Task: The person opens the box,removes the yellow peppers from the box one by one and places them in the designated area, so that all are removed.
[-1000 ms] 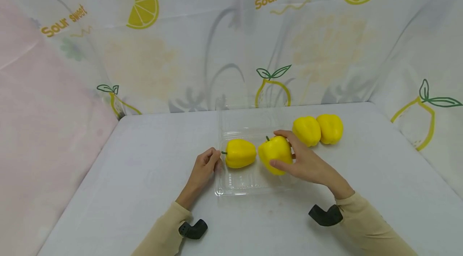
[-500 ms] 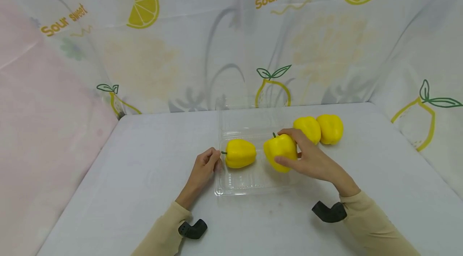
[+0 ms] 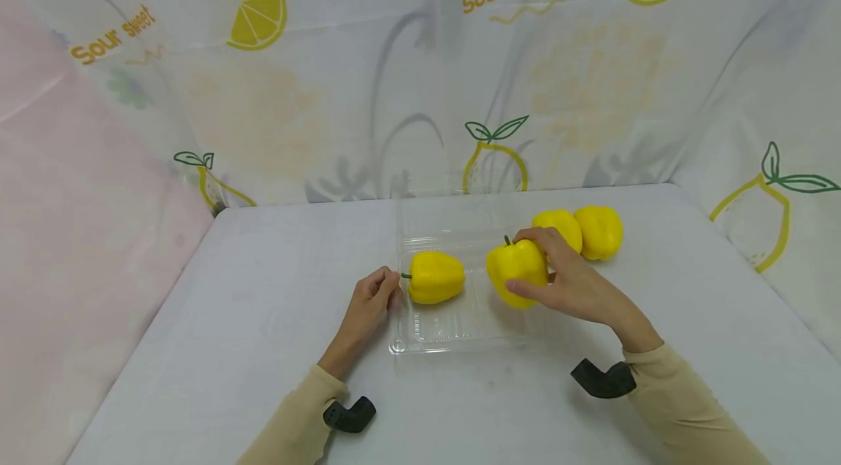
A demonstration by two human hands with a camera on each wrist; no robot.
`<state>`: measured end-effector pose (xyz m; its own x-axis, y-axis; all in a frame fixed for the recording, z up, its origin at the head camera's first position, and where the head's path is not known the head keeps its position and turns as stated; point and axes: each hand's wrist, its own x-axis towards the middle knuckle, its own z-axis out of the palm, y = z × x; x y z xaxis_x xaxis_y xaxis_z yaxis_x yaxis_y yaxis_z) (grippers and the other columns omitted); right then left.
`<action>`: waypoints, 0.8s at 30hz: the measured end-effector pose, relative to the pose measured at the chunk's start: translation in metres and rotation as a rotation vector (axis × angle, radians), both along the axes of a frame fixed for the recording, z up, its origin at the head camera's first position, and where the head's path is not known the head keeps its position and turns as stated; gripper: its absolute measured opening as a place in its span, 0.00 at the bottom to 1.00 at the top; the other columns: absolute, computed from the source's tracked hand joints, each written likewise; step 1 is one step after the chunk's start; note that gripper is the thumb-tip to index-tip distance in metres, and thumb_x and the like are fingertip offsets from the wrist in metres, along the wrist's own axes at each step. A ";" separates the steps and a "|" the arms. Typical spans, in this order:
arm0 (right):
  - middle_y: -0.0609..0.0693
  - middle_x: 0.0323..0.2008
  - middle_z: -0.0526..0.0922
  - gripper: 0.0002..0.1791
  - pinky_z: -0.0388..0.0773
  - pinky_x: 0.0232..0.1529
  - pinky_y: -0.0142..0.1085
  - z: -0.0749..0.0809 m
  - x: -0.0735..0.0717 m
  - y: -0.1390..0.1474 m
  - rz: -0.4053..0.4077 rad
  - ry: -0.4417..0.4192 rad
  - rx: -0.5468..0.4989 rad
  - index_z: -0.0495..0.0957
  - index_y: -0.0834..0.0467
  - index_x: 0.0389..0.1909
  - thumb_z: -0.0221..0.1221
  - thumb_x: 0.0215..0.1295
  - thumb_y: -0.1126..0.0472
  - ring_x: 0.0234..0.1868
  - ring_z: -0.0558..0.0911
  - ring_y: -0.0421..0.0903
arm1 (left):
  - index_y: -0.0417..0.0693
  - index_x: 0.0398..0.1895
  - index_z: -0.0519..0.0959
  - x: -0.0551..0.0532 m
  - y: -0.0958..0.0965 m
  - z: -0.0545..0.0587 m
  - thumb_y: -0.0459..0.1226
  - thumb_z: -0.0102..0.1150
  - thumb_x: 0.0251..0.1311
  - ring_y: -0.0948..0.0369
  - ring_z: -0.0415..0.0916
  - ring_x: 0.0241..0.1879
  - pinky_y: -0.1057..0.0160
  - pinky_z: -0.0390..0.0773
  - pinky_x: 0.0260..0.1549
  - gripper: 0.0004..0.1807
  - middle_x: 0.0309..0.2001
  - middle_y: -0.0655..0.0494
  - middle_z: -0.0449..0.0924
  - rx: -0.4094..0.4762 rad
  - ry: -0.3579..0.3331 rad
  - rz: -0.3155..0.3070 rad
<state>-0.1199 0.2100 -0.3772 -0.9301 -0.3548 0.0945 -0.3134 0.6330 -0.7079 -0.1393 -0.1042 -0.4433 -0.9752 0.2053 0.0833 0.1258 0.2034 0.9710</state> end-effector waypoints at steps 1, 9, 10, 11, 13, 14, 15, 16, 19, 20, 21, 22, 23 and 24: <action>0.54 0.57 0.64 0.33 0.74 0.44 0.44 0.001 0.000 0.001 -0.001 0.002 0.004 0.60 0.50 0.60 0.64 0.58 0.47 0.51 0.69 0.51 | 0.34 0.24 0.69 0.000 0.000 0.000 0.35 0.44 0.71 0.63 0.64 0.23 0.73 0.65 0.24 0.16 0.20 0.49 0.67 -0.002 0.000 -0.001; 0.53 0.55 0.65 0.31 0.74 0.45 0.43 0.007 -0.001 0.008 -0.039 -0.004 0.015 0.62 0.50 0.58 0.64 0.57 0.46 0.50 0.70 0.50 | 0.32 0.25 0.68 0.000 0.000 0.000 0.35 0.44 0.71 0.56 0.65 0.23 0.72 0.65 0.24 0.17 0.21 0.41 0.67 -0.009 0.010 -0.007; 0.53 0.55 0.65 0.31 0.75 0.45 0.43 0.008 -0.001 0.009 -0.044 -0.003 0.013 0.63 0.50 0.57 0.64 0.57 0.46 0.50 0.70 0.50 | 0.31 0.25 0.68 0.000 0.000 0.001 0.35 0.44 0.71 0.55 0.65 0.23 0.72 0.66 0.24 0.17 0.21 0.41 0.67 -0.012 0.011 -0.007; 0.53 0.56 0.65 0.31 0.75 0.46 0.44 0.009 -0.001 0.010 -0.048 -0.001 0.013 0.63 0.51 0.57 0.64 0.57 0.46 0.50 0.70 0.51 | 0.31 0.25 0.68 0.000 0.001 0.001 0.35 0.43 0.71 0.55 0.65 0.23 0.72 0.66 0.24 0.17 0.21 0.42 0.67 -0.014 0.011 -0.006; 0.54 0.57 0.65 0.31 0.76 0.46 0.45 0.011 -0.001 0.012 -0.050 0.000 0.003 0.63 0.52 0.57 0.64 0.57 0.47 0.51 0.70 0.51 | 0.31 0.25 0.68 0.000 0.001 0.002 0.35 0.43 0.71 0.54 0.65 0.23 0.72 0.66 0.24 0.17 0.21 0.44 0.67 -0.017 0.007 -0.003; 0.54 0.57 0.65 0.31 0.77 0.46 0.45 0.011 -0.002 0.013 -0.049 0.000 0.002 0.64 0.53 0.57 0.64 0.57 0.47 0.51 0.70 0.52 | 0.31 0.25 0.68 0.000 0.001 0.002 0.34 0.43 0.71 0.54 0.65 0.23 0.72 0.66 0.24 0.17 0.21 0.45 0.67 -0.015 0.006 -0.003; 0.55 0.58 0.65 0.31 0.77 0.45 0.46 0.012 -0.002 0.014 -0.049 0.001 0.000 0.64 0.53 0.57 0.64 0.58 0.48 0.51 0.70 0.52 | 0.31 0.25 0.68 0.001 0.001 0.003 0.34 0.43 0.71 0.53 0.65 0.23 0.72 0.66 0.24 0.16 0.21 0.45 0.68 -0.015 0.007 -0.002; 0.55 0.58 0.65 0.31 0.78 0.45 0.46 0.012 -0.002 0.015 -0.049 0.001 0.001 0.64 0.54 0.57 0.64 0.58 0.48 0.50 0.70 0.53 | 0.31 0.25 0.68 0.001 0.001 0.003 0.34 0.43 0.71 0.52 0.65 0.23 0.72 0.66 0.24 0.16 0.21 0.45 0.68 -0.014 0.008 0.000; 0.55 0.58 0.65 0.31 0.79 0.45 0.46 0.013 -0.002 0.016 -0.052 -0.004 0.000 0.63 0.54 0.57 0.64 0.58 0.48 0.50 0.71 0.53 | 0.30 0.25 0.68 0.000 0.001 0.004 0.34 0.43 0.71 0.51 0.65 0.24 0.71 0.67 0.24 0.16 0.21 0.43 0.68 -0.014 0.009 0.002; 0.55 0.59 0.65 0.31 0.79 0.45 0.45 0.014 -0.002 0.017 -0.055 -0.007 0.003 0.63 0.54 0.57 0.64 0.58 0.47 0.50 0.71 0.53 | 0.30 0.26 0.69 0.000 0.001 0.003 0.34 0.43 0.71 0.52 0.65 0.24 0.71 0.67 0.24 0.16 0.21 0.42 0.68 -0.014 0.009 0.002; 0.54 0.59 0.65 0.31 0.79 0.45 0.45 0.014 -0.003 0.018 -0.058 -0.012 0.004 0.63 0.53 0.57 0.64 0.58 0.47 0.49 0.71 0.52 | 0.30 0.26 0.69 0.000 0.001 0.003 0.34 0.43 0.71 0.52 0.66 0.24 0.71 0.67 0.24 0.16 0.21 0.42 0.68 -0.016 0.007 0.003; 0.54 0.59 0.65 0.32 0.78 0.45 0.45 0.014 -0.003 0.019 -0.062 -0.017 0.006 0.63 0.53 0.57 0.64 0.58 0.47 0.49 0.71 0.52 | 0.30 0.26 0.69 0.000 0.001 0.003 0.34 0.43 0.71 0.53 0.66 0.24 0.71 0.67 0.24 0.16 0.21 0.42 0.68 -0.016 0.004 0.003; 0.54 0.59 0.65 0.32 0.78 0.45 0.45 0.015 -0.003 0.020 -0.066 -0.022 0.009 0.62 0.54 0.58 0.64 0.58 0.47 0.50 0.71 0.52 | 0.30 0.26 0.69 0.000 0.001 0.003 0.34 0.44 0.71 0.54 0.66 0.24 0.71 0.67 0.25 0.16 0.21 0.42 0.68 -0.017 0.003 0.003; 0.55 0.58 0.65 0.32 0.77 0.45 0.45 0.015 -0.003 0.021 -0.070 -0.028 0.010 0.62 0.54 0.58 0.64 0.58 0.47 0.50 0.70 0.52 | 0.30 0.26 0.69 0.001 0.001 0.003 0.34 0.44 0.71 0.55 0.66 0.24 0.71 0.67 0.25 0.16 0.21 0.43 0.68 -0.017 0.001 0.003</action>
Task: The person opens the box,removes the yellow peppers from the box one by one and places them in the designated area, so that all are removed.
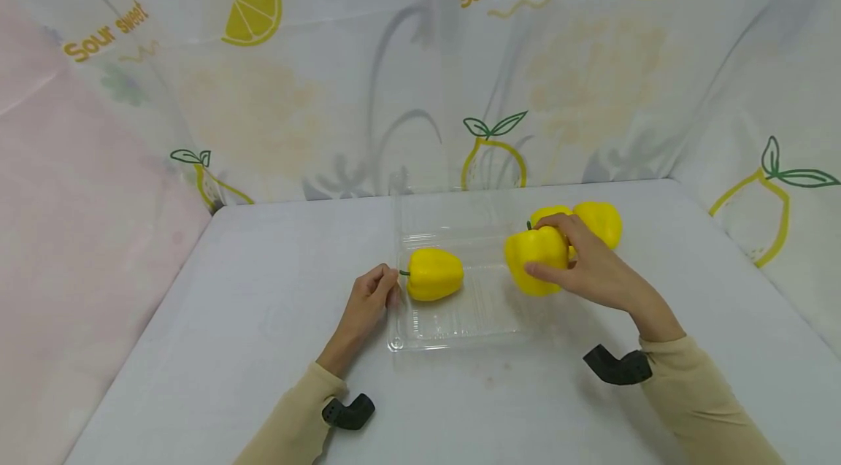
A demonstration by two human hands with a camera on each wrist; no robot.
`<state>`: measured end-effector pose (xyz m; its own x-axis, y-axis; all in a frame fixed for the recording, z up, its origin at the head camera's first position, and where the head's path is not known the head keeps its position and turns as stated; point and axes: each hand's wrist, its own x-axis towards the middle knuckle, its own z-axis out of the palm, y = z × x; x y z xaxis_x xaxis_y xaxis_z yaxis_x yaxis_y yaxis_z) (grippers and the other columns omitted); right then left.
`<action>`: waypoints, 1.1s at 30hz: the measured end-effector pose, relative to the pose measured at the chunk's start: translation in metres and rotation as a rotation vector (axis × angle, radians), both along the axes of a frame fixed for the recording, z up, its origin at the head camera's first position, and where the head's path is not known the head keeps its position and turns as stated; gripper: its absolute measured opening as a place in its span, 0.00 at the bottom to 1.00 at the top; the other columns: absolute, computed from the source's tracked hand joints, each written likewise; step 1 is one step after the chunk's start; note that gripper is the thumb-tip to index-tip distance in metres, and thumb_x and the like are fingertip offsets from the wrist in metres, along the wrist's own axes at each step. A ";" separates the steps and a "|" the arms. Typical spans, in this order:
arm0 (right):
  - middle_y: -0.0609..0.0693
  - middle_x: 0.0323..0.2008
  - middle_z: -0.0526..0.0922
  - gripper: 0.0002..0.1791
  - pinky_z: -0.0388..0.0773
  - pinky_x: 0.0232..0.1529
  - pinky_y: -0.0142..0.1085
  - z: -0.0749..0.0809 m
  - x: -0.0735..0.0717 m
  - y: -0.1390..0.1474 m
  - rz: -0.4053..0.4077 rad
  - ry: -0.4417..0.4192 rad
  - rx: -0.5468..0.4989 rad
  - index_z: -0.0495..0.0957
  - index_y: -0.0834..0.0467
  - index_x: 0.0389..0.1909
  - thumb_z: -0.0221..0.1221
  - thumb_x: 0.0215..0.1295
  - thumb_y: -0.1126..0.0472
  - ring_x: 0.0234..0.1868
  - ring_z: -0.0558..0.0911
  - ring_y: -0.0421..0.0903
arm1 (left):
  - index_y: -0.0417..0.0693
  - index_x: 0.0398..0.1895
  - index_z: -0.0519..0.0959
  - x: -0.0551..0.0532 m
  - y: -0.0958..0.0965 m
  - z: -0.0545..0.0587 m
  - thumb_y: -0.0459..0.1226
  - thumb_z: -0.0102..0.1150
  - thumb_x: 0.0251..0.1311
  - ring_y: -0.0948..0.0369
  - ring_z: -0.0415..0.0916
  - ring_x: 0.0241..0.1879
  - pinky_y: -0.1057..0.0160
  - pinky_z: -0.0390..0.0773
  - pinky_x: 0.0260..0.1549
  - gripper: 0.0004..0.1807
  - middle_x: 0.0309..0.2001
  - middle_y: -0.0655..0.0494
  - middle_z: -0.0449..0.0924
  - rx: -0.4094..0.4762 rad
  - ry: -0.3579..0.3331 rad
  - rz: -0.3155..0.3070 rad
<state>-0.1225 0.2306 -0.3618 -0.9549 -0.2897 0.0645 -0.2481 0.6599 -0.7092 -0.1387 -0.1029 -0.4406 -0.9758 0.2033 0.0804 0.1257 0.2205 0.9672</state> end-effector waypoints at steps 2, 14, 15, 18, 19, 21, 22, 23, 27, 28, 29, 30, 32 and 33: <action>0.56 0.58 0.64 0.32 0.76 0.46 0.45 0.002 0.000 0.003 -0.008 -0.009 0.013 0.61 0.55 0.58 0.63 0.59 0.46 0.50 0.69 0.52 | 0.31 0.26 0.69 0.000 0.000 0.000 0.34 0.44 0.71 0.56 0.66 0.24 0.71 0.67 0.25 0.16 0.20 0.46 0.68 0.000 0.000 0.001; 0.62 0.57 0.63 0.36 0.75 0.41 0.41 0.010 0.000 0.023 -0.056 -0.054 0.093 0.58 0.58 0.62 0.61 0.60 0.44 0.50 0.70 0.57 | 0.33 0.25 0.68 0.000 0.000 0.002 0.34 0.43 0.71 0.62 0.65 0.23 0.72 0.65 0.24 0.16 0.21 0.49 0.67 -0.002 0.007 0.000; 0.62 0.57 0.63 0.36 0.75 0.40 0.41 0.010 0.000 0.024 -0.055 -0.056 0.097 0.58 0.58 0.62 0.60 0.61 0.44 0.50 0.70 0.58 | 0.33 0.25 0.68 0.000 0.000 0.001 0.34 0.43 0.71 0.62 0.64 0.23 0.72 0.65 0.24 0.16 0.21 0.49 0.67 -0.003 0.008 0.000; 0.62 0.55 0.65 0.36 0.76 0.39 0.40 0.010 -0.002 0.027 -0.052 -0.056 0.112 0.58 0.58 0.62 0.61 0.60 0.44 0.48 0.72 0.57 | 0.34 0.24 0.68 0.000 -0.001 0.001 0.34 0.43 0.71 0.64 0.64 0.22 0.72 0.65 0.23 0.16 0.20 0.50 0.67 -0.002 0.010 -0.001; 0.62 0.55 0.66 0.36 0.75 0.39 0.40 0.010 -0.002 0.027 -0.052 -0.058 0.118 0.58 0.59 0.62 0.61 0.60 0.44 0.48 0.72 0.57 | 0.34 0.24 0.68 0.000 -0.001 0.001 0.34 0.43 0.71 0.64 0.64 0.22 0.72 0.65 0.23 0.16 0.20 0.50 0.67 0.001 0.013 -0.002; 0.61 0.54 0.66 0.36 0.75 0.40 0.40 0.009 -0.003 0.029 -0.049 -0.064 0.136 0.58 0.59 0.62 0.60 0.60 0.44 0.47 0.72 0.56 | 0.33 0.24 0.68 0.000 -0.001 0.000 0.34 0.43 0.71 0.64 0.64 0.22 0.72 0.65 0.23 0.16 0.20 0.51 0.67 0.000 0.016 -0.002; 0.61 0.53 0.67 0.37 0.75 0.40 0.40 0.009 -0.003 0.029 -0.049 -0.067 0.147 0.59 0.60 0.62 0.60 0.60 0.44 0.47 0.72 0.56 | 0.33 0.24 0.68 0.000 -0.001 0.000 0.34 0.43 0.71 0.64 0.64 0.22 0.72 0.65 0.23 0.16 0.20 0.51 0.67 0.000 0.016 -0.002; 0.61 0.54 0.67 0.37 0.74 0.40 0.40 0.009 -0.004 0.030 -0.048 -0.070 0.154 0.59 0.60 0.62 0.60 0.60 0.43 0.47 0.72 0.55 | 0.33 0.24 0.68 0.000 -0.001 0.000 0.34 0.43 0.71 0.64 0.64 0.22 0.72 0.65 0.23 0.16 0.20 0.51 0.67 -0.001 0.016 -0.002; 0.61 0.55 0.67 0.38 0.73 0.43 0.42 0.009 -0.003 0.033 -0.037 -0.077 0.181 0.59 0.62 0.61 0.60 0.60 0.43 0.47 0.72 0.55 | 0.33 0.24 0.68 0.001 -0.001 0.001 0.34 0.44 0.71 0.64 0.64 0.22 0.72 0.65 0.23 0.16 0.20 0.51 0.66 -0.003 0.017 -0.004; 0.61 0.55 0.67 0.37 0.73 0.44 0.43 0.009 -0.003 0.034 -0.030 -0.076 0.182 0.59 0.62 0.61 0.60 0.60 0.43 0.48 0.72 0.54 | 0.33 0.24 0.68 0.001 -0.001 0.001 0.34 0.44 0.71 0.64 0.64 0.22 0.72 0.65 0.23 0.16 0.20 0.51 0.66 -0.002 0.019 -0.005; 0.61 0.56 0.67 0.37 0.72 0.45 0.44 0.009 -0.003 0.035 -0.024 -0.076 0.186 0.59 0.63 0.61 0.60 0.61 0.43 0.48 0.72 0.54 | 0.33 0.24 0.68 0.000 -0.001 0.001 0.34 0.44 0.71 0.64 0.64 0.22 0.72 0.65 0.23 0.16 0.20 0.51 0.67 0.000 0.021 -0.005; 0.61 0.56 0.68 0.37 0.72 0.46 0.44 0.008 -0.002 0.036 -0.017 -0.075 0.192 0.60 0.63 0.61 0.60 0.61 0.43 0.48 0.71 0.54 | 0.33 0.24 0.68 0.000 -0.001 0.000 0.34 0.44 0.71 0.64 0.64 0.22 0.72 0.65 0.23 0.16 0.20 0.51 0.67 0.001 0.023 -0.005; 0.61 0.56 0.68 0.37 0.71 0.47 0.45 0.007 -0.002 0.038 -0.005 -0.078 0.198 0.60 0.64 0.61 0.60 0.61 0.44 0.48 0.71 0.54 | 0.33 0.24 0.68 0.000 -0.001 0.000 0.34 0.44 0.71 0.64 0.64 0.22 0.72 0.65 0.23 0.16 0.20 0.51 0.67 0.000 0.026 -0.005; 0.61 0.56 0.68 0.37 0.71 0.47 0.45 0.007 -0.002 0.038 -0.001 -0.080 0.200 0.60 0.64 0.61 0.60 0.61 0.44 0.48 0.71 0.53 | 0.33 0.24 0.68 0.000 -0.001 -0.001 0.34 0.44 0.71 0.64 0.64 0.22 0.72 0.66 0.23 0.16 0.20 0.52 0.67 -0.001 0.028 -0.005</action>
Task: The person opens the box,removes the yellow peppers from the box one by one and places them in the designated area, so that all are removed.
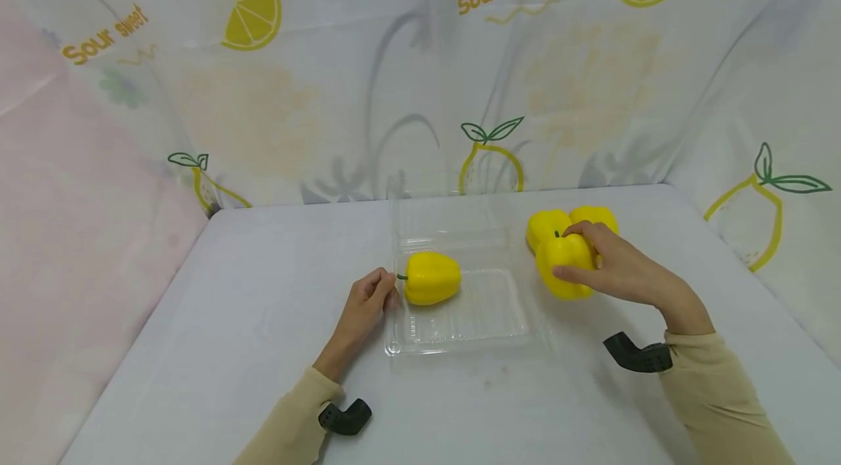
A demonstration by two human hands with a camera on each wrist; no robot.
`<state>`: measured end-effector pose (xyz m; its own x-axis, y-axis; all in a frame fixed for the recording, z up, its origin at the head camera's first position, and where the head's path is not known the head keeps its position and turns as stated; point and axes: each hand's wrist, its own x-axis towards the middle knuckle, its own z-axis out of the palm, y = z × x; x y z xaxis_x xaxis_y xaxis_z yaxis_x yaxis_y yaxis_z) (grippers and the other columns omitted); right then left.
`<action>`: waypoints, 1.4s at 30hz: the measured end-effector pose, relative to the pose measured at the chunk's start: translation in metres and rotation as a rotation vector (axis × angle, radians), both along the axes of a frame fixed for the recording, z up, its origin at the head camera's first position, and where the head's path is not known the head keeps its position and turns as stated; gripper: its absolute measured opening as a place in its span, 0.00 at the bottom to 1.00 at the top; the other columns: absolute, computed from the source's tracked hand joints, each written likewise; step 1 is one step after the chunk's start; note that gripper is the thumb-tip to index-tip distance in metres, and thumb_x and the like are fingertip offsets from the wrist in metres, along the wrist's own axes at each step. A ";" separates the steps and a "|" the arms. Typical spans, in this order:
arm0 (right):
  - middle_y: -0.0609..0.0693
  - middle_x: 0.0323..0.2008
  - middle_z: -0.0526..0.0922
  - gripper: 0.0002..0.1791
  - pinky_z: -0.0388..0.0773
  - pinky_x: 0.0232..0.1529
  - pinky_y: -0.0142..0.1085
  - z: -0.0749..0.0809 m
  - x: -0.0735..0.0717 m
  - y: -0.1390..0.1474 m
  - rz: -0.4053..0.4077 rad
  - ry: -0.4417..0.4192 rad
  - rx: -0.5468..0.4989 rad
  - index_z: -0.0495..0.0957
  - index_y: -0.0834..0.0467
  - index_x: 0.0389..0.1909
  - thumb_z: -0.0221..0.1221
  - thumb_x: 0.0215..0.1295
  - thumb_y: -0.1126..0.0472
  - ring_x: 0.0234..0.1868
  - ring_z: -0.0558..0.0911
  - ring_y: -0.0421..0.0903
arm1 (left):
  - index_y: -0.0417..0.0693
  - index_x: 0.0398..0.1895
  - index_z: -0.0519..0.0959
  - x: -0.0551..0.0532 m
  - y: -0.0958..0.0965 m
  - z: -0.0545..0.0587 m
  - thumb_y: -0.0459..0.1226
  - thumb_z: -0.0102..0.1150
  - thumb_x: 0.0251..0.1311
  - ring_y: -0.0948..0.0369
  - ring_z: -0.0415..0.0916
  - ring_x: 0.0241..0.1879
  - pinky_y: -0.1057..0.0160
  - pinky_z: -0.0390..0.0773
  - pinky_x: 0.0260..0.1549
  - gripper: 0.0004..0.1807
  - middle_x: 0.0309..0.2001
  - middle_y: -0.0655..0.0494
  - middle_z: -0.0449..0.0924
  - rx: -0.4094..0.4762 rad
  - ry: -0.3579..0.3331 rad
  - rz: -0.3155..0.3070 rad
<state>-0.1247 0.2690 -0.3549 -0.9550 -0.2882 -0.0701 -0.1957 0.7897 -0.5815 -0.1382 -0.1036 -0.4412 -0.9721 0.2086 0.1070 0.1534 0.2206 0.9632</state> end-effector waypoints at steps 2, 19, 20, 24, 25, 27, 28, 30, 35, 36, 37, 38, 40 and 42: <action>0.61 0.55 0.68 0.38 0.71 0.47 0.45 -0.001 0.000 0.001 0.003 -0.004 0.004 0.59 0.64 0.61 0.60 0.61 0.44 0.48 0.71 0.53 | 0.32 0.24 0.68 0.000 0.000 0.000 0.34 0.44 0.71 0.64 0.64 0.22 0.72 0.66 0.23 0.16 0.20 0.52 0.67 -0.002 0.000 -0.001; 0.60 0.53 0.71 0.38 0.71 0.45 0.44 -0.004 0.002 0.007 0.006 -0.021 0.047 0.61 0.64 0.60 0.60 0.59 0.42 0.47 0.73 0.52 | 0.33 0.24 0.68 0.003 0.000 -0.003 0.34 0.44 0.71 0.64 0.65 0.22 0.72 0.66 0.24 0.17 0.20 0.47 0.67 -0.007 -0.009 0.008; 0.60 0.53 0.72 0.38 0.71 0.45 0.44 -0.004 0.002 0.007 0.002 -0.024 0.050 0.61 0.63 0.60 0.60 0.59 0.42 0.47 0.73 0.52 | 0.34 0.23 0.68 0.003 0.001 -0.003 0.34 0.44 0.71 0.64 0.65 0.22 0.72 0.66 0.24 0.16 0.20 0.50 0.67 -0.008 -0.010 0.009; 0.60 0.54 0.71 0.38 0.71 0.45 0.44 -0.005 0.000 0.008 0.002 -0.032 0.062 0.61 0.63 0.60 0.60 0.59 0.41 0.47 0.73 0.52 | 0.35 0.23 0.69 0.003 0.001 -0.001 0.34 0.44 0.70 0.65 0.65 0.22 0.72 0.66 0.24 0.16 0.20 0.53 0.67 -0.011 -0.021 0.026; 0.60 0.54 0.71 0.38 0.71 0.45 0.44 -0.005 0.000 0.008 0.002 -0.034 0.065 0.61 0.63 0.60 0.60 0.59 0.41 0.47 0.73 0.52 | 0.35 0.23 0.69 0.003 0.001 -0.001 0.34 0.44 0.70 0.65 0.65 0.22 0.72 0.66 0.24 0.16 0.20 0.53 0.67 -0.010 -0.023 0.026; 0.60 0.54 0.72 0.38 0.71 0.45 0.44 -0.006 -0.001 0.009 0.005 -0.038 0.070 0.62 0.62 0.60 0.60 0.59 0.41 0.47 0.73 0.53 | 0.34 0.23 0.68 0.003 0.001 -0.001 0.34 0.44 0.70 0.65 0.65 0.22 0.72 0.67 0.24 0.16 0.20 0.53 0.67 -0.006 -0.025 0.024; 0.60 0.54 0.72 0.37 0.71 0.45 0.44 -0.006 -0.001 0.009 0.007 -0.041 0.070 0.62 0.62 0.60 0.60 0.59 0.41 0.47 0.73 0.52 | 0.34 0.23 0.68 0.003 0.001 -0.001 0.34 0.44 0.70 0.65 0.65 0.22 0.72 0.67 0.24 0.16 0.20 0.53 0.67 -0.004 -0.026 0.021; 0.59 0.53 0.72 0.36 0.71 0.44 0.43 -0.007 -0.002 0.010 0.016 -0.043 0.074 0.63 0.61 0.59 0.60 0.59 0.41 0.46 0.73 0.52 | 0.34 0.23 0.68 0.003 0.001 -0.001 0.34 0.44 0.70 0.65 0.65 0.22 0.72 0.67 0.24 0.16 0.20 0.53 0.67 0.001 -0.026 0.018; 0.59 0.52 0.73 0.34 0.71 0.42 0.41 -0.008 -0.002 0.013 0.044 -0.059 0.066 0.64 0.60 0.57 0.61 0.59 0.43 0.45 0.73 0.50 | 0.35 0.23 0.68 0.002 0.001 0.000 0.34 0.44 0.70 0.66 0.65 0.22 0.72 0.67 0.24 0.16 0.20 0.53 0.68 0.000 -0.022 0.015; 0.59 0.52 0.73 0.34 0.71 0.42 0.41 -0.009 -0.002 0.013 0.049 -0.067 0.062 0.64 0.60 0.57 0.61 0.59 0.43 0.45 0.73 0.50 | 0.35 0.23 0.68 0.002 0.001 0.000 0.34 0.44 0.70 0.65 0.65 0.22 0.72 0.67 0.24 0.16 0.20 0.52 0.68 0.002 -0.021 0.015; 0.59 0.52 0.73 0.34 0.71 0.43 0.42 -0.009 -0.002 0.014 0.055 -0.074 0.059 0.64 0.60 0.57 0.61 0.59 0.43 0.45 0.73 0.51 | 0.35 0.23 0.68 0.002 0.001 0.000 0.34 0.44 0.70 0.65 0.65 0.22 0.71 0.67 0.24 0.16 0.20 0.52 0.68 0.004 -0.021 0.014; 0.59 0.52 0.72 0.34 0.71 0.43 0.42 -0.010 -0.003 0.014 0.060 -0.082 0.056 0.64 0.60 0.57 0.61 0.59 0.43 0.46 0.73 0.51 | 0.35 0.23 0.68 0.002 0.001 0.001 0.34 0.44 0.70 0.65 0.65 0.22 0.71 0.67 0.24 0.16 0.20 0.52 0.68 0.007 -0.021 0.014; 0.60 0.53 0.72 0.34 0.72 0.44 0.44 -0.010 -0.003 0.015 0.069 -0.098 0.055 0.64 0.60 0.57 0.61 0.59 0.43 0.47 0.73 0.52 | 0.34 0.23 0.68 0.002 0.001 0.001 0.34 0.44 0.70 0.65 0.65 0.22 0.71 0.67 0.24 0.16 0.20 0.51 0.68 0.009 -0.022 0.014; 0.61 0.54 0.71 0.34 0.72 0.45 0.45 -0.011 -0.003 0.015 0.076 -0.110 0.057 0.64 0.60 0.58 0.61 0.58 0.43 0.48 0.73 0.53 | 0.34 0.23 0.68 0.002 0.001 0.001 0.34 0.44 0.70 0.65 0.65 0.22 0.72 0.67 0.24 0.16 0.20 0.51 0.68 0.012 -0.024 0.012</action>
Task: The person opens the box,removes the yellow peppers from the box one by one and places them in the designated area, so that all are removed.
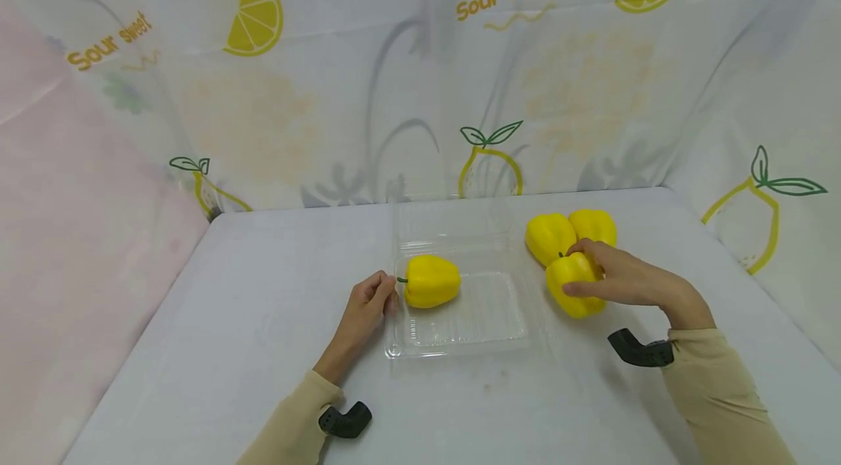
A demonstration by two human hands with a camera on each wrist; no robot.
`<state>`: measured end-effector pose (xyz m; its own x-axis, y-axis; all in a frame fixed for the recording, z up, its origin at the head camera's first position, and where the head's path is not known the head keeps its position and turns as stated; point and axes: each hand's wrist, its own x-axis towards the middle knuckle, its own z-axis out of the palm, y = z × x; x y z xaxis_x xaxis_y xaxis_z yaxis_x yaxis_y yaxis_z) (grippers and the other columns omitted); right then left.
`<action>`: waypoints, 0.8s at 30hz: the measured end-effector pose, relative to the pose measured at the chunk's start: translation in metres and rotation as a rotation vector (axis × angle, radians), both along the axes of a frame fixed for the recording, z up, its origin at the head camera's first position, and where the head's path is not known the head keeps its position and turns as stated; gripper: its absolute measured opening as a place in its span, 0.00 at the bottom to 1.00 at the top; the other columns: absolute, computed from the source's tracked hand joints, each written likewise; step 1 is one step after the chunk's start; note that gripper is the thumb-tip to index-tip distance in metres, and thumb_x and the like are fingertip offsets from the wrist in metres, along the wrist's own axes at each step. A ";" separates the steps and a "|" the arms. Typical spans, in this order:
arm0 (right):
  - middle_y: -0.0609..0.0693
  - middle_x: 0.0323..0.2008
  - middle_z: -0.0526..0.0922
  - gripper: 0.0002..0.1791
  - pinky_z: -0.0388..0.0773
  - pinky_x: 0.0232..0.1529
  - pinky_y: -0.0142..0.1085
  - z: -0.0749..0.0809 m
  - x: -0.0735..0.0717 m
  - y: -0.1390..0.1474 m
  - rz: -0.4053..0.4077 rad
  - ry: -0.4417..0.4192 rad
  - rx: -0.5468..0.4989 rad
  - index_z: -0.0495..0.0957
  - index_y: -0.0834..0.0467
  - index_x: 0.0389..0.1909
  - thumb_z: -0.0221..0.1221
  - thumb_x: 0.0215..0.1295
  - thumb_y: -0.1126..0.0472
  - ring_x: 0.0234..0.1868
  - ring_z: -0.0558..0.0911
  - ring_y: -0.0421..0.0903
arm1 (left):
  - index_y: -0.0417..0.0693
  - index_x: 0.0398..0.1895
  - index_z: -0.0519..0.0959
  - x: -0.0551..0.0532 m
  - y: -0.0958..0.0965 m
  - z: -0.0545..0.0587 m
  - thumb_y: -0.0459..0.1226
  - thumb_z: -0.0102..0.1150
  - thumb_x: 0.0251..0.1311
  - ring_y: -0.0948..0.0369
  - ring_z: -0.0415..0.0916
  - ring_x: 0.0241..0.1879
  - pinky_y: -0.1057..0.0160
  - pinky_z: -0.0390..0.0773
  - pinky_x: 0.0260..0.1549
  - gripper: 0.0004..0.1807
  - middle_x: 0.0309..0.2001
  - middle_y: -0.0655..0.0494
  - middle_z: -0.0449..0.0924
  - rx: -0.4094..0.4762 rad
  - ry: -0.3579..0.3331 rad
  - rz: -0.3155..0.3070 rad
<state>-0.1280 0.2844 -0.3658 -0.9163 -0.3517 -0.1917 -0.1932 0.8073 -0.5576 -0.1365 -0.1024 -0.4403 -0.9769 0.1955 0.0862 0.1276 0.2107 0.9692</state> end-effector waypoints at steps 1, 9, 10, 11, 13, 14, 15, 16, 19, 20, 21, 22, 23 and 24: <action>0.61 0.54 0.71 0.35 0.72 0.46 0.45 0.000 0.000 0.000 0.003 -0.003 0.000 0.64 0.60 0.58 0.61 0.58 0.43 0.48 0.73 0.53 | 0.34 0.23 0.68 0.000 0.000 0.000 0.34 0.44 0.70 0.65 0.65 0.22 0.72 0.67 0.24 0.16 0.20 0.51 0.68 0.002 0.001 -0.002; 0.61 0.55 0.71 0.35 0.72 0.46 0.46 -0.004 -0.002 0.003 0.003 -0.017 0.007 0.63 0.61 0.58 0.60 0.59 0.43 0.49 0.73 0.53 | 0.33 0.24 0.69 0.001 0.001 0.001 0.34 0.44 0.71 0.64 0.65 0.22 0.71 0.67 0.24 0.16 0.21 0.48 0.68 -0.016 -0.011 0.007; 0.61 0.55 0.71 0.35 0.72 0.46 0.46 -0.004 -0.003 0.003 0.002 -0.015 0.006 0.63 0.61 0.58 0.60 0.59 0.43 0.49 0.73 0.53 | 0.33 0.24 0.69 0.001 0.001 0.002 0.34 0.44 0.71 0.63 0.65 0.22 0.71 0.67 0.24 0.16 0.21 0.48 0.68 -0.019 -0.011 0.009; 0.62 0.55 0.71 0.35 0.72 0.46 0.47 -0.004 -0.003 0.003 0.002 -0.016 0.006 0.63 0.61 0.58 0.60 0.59 0.43 0.49 0.73 0.54 | 0.33 0.24 0.69 0.001 0.001 0.002 0.34 0.44 0.71 0.63 0.65 0.22 0.71 0.67 0.24 0.16 0.21 0.48 0.68 -0.021 -0.010 0.008; 0.62 0.56 0.71 0.35 0.72 0.47 0.47 -0.005 -0.003 0.003 0.003 -0.016 0.007 0.63 0.61 0.58 0.60 0.59 0.43 0.50 0.73 0.54 | 0.32 0.24 0.69 0.001 0.001 0.002 0.34 0.44 0.71 0.64 0.65 0.22 0.72 0.66 0.24 0.16 0.21 0.47 0.68 -0.024 -0.004 0.005; 0.62 0.56 0.71 0.36 0.72 0.47 0.47 -0.005 -0.004 0.003 0.003 -0.018 0.008 0.63 0.62 0.59 0.60 0.59 0.43 0.50 0.73 0.54 | 0.32 0.24 0.69 0.001 0.000 0.001 0.34 0.44 0.71 0.64 0.65 0.22 0.72 0.66 0.24 0.16 0.21 0.47 0.68 -0.024 0.000 0.003; 0.62 0.56 0.71 0.36 0.72 0.47 0.48 -0.005 -0.004 0.003 0.004 -0.019 0.007 0.63 0.62 0.59 0.60 0.59 0.43 0.50 0.73 0.54 | 0.32 0.24 0.69 0.001 0.000 0.001 0.34 0.44 0.71 0.64 0.65 0.22 0.72 0.66 0.24 0.16 0.20 0.48 0.68 -0.025 0.003 0.002; 0.63 0.56 0.71 0.36 0.72 0.48 0.48 -0.006 -0.004 0.003 0.005 -0.021 0.008 0.62 0.62 0.59 0.60 0.59 0.43 0.51 0.73 0.55 | 0.32 0.24 0.69 0.001 0.000 0.001 0.34 0.43 0.71 0.64 0.65 0.22 0.72 0.66 0.24 0.16 0.20 0.48 0.68 -0.025 0.006 0.001; 0.63 0.57 0.71 0.36 0.72 0.48 0.48 -0.007 -0.005 0.003 0.004 -0.027 0.007 0.62 0.62 0.59 0.60 0.59 0.42 0.51 0.73 0.55 | 0.33 0.24 0.69 0.000 0.000 0.001 0.34 0.44 0.71 0.65 0.65 0.22 0.72 0.67 0.24 0.16 0.20 0.49 0.68 -0.024 0.009 0.000; 0.63 0.57 0.71 0.36 0.72 0.48 0.48 -0.007 -0.005 0.002 0.004 -0.028 0.006 0.62 0.62 0.59 0.60 0.59 0.42 0.51 0.73 0.55 | 0.33 0.24 0.68 0.000 0.000 0.000 0.34 0.44 0.71 0.65 0.65 0.22 0.72 0.67 0.24 0.16 0.20 0.50 0.68 -0.021 0.008 -0.001; 0.63 0.56 0.71 0.36 0.72 0.47 0.48 -0.007 -0.005 0.002 0.004 -0.029 0.006 0.62 0.62 0.59 0.60 0.59 0.42 0.50 0.73 0.55 | 0.33 0.24 0.68 0.000 0.000 0.000 0.34 0.44 0.70 0.65 0.65 0.22 0.72 0.67 0.24 0.16 0.20 0.50 0.68 -0.017 0.006 -0.002; 0.63 0.56 0.71 0.36 0.72 0.47 0.48 -0.008 -0.005 0.002 0.004 -0.029 0.007 0.62 0.62 0.59 0.60 0.59 0.42 0.50 0.73 0.54 | 0.33 0.24 0.68 0.000 0.000 0.000 0.34 0.44 0.70 0.65 0.65 0.22 0.72 0.67 0.24 0.16 0.20 0.51 0.67 -0.011 0.007 -0.004; 0.63 0.56 0.71 0.36 0.72 0.47 0.47 -0.008 -0.006 0.002 0.003 -0.029 0.007 0.62 0.62 0.59 0.60 0.59 0.42 0.50 0.73 0.54 | 0.33 0.23 0.68 0.000 0.000 0.000 0.33 0.44 0.70 0.65 0.65 0.22 0.72 0.67 0.24 0.16 0.20 0.51 0.67 -0.005 0.006 -0.006; 0.63 0.57 0.71 0.36 0.72 0.47 0.48 -0.008 -0.006 0.002 0.003 -0.028 0.010 0.62 0.62 0.59 0.59 0.60 0.42 0.50 0.73 0.54 | 0.34 0.23 0.68 0.000 0.000 0.000 0.33 0.43 0.70 0.65 0.65 0.22 0.72 0.67 0.24 0.16 0.20 0.51 0.67 -0.003 0.005 -0.009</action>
<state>-0.1337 0.2865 -0.3740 -0.9094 -0.3523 -0.2209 -0.1797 0.8121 -0.5552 -0.1364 -0.1023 -0.4403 -0.9747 0.2045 0.0907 0.1346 0.2123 0.9679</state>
